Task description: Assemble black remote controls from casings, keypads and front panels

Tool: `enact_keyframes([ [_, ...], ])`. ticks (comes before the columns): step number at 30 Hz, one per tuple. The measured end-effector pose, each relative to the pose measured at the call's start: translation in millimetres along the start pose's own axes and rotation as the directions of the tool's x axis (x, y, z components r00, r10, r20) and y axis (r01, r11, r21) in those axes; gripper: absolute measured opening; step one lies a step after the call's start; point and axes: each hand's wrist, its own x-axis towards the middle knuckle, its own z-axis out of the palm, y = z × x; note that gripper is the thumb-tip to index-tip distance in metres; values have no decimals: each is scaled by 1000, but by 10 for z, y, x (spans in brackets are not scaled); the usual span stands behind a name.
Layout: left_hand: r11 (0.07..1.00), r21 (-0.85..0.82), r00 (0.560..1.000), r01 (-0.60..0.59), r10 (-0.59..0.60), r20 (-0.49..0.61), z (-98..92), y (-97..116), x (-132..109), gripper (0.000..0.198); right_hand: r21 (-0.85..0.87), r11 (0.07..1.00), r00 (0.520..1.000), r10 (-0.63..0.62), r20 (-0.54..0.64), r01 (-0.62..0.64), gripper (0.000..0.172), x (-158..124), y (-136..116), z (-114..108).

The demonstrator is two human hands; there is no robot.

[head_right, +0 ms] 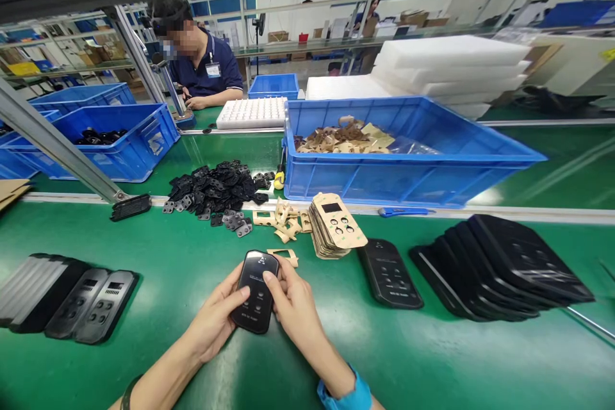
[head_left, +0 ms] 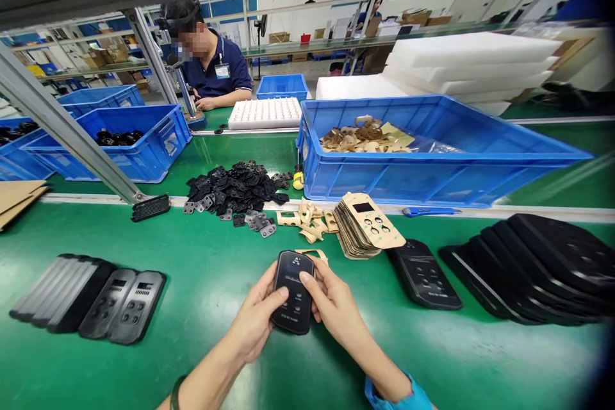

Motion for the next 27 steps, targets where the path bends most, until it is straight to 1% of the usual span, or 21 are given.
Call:
enact_keyframes([
  [3, 997, 62, 999, -37, 36, 22, 1, -33, -15, 65, -23, 1000, 1000, -10, -21, 9, 46, -17, 20, 26],
  [6, 987, 125, 995, -97, 99, -3, -14, -58, -14, 62, -30, 999, 1000, -14, -23, 14, 47, -27, 50, 51],
  [8, 981, 155, 993, -113, 118, -24, -28, -60, -6, 62, 21, 999, 1000, -25, -8, 25, 48, -28, 70, 66],
  [11, 981, 177, 996, -80, 86, -31, -24, -49, 2, 65, 112, 993, 999, -35, -1, 35, 50, -28, 90, 79],
  [13, 978, 198, 997, -73, 75, 0, 1, -44, 0, 75, 131, 991, 999, -33, -16, 35, 49, -28, 95, 80],
  [16, 966, 232, 993, -114, 103, 60, 50, -54, -14, 99, 98, 994, 998, -52, -36, 56, 46, -24, 98, 75],
  [18, 960, 240, 988, -146, 129, 85, 69, -79, -23, 106, 106, 991, 997, -73, -34, 76, 45, -14, 110, 77],
  [20, 941, 261, 975, -214, 188, 122, 68, -131, -25, 109, 106, 989, 994, -101, -35, 104, 44, -1, 131, 91],
  [22, 912, 302, 958, -279, 242, 152, 41, -215, -19, 112, 22, 989, 988, -145, -45, 146, 44, 3, 146, 110],
  [23, 900, 326, 956, -289, 251, 155, 18, -263, -14, 112, -52, 984, 984, -175, -42, 173, 48, -2, 142, 113],
  [25, 886, 365, 957, -286, 243, 161, -43, -353, -4, 111, -208, 955, 976, -218, 0, 213, 65, -30, 92, 83],
  [27, 874, 381, 950, -301, 239, 202, -115, -402, 10, 108, -317, 916, 969, -239, 58, 245, 85, -86, -21, -25],
])
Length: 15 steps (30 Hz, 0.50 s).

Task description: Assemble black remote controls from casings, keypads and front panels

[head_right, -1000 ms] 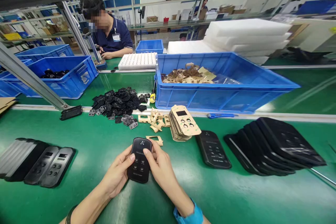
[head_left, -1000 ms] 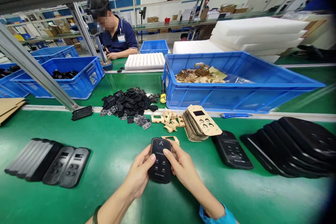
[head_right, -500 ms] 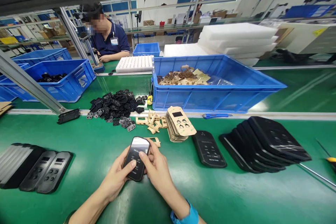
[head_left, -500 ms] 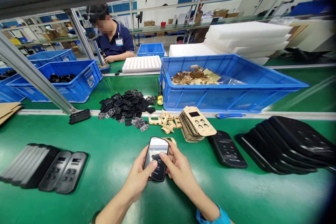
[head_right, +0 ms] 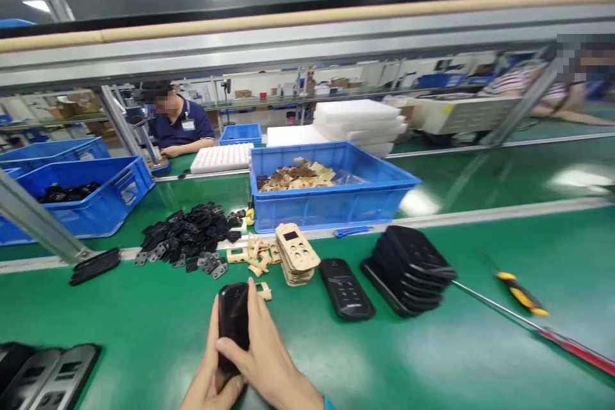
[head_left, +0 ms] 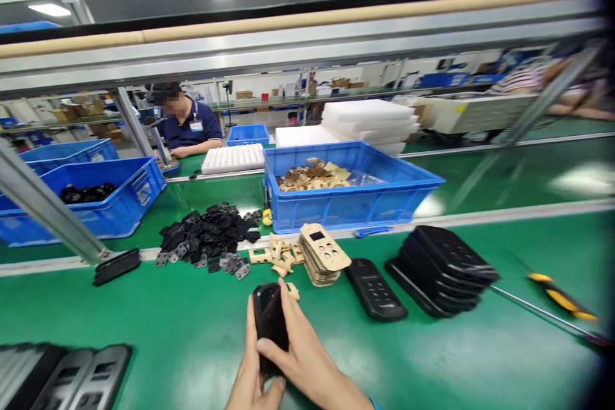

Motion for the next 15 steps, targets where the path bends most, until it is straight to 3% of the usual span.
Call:
enact_keyframes([
  [2, 999, 1, 998, -34, 34, 49, -54, -28, 11, 105, -83, 996, 999, -30, -32, 27, 82, -55, -100, -224],
  [4, 999, -13, 997, -37, 38, 72, -74, -27, 39, 98, -173, 984, 986, -72, -148, 46, 67, -128, -180, -459],
  [6, 998, -65, 993, -4, 11, 116, -33, -33, 62, 93, -213, 976, 982, -79, -173, 41, 56, -197, -206, -615],
  [10, 996, -88, 982, 7, 10, 187, 127, -126, 62, 86, -204, 979, 1000, 0, -6, -1, 37, -248, -94, -582],
  [15, 994, 105, 1000, -7, 6, 16, 61, -149, 60, 60, -296, 955, 999, 23, -32, -32, 35, -181, 8, -556],
])
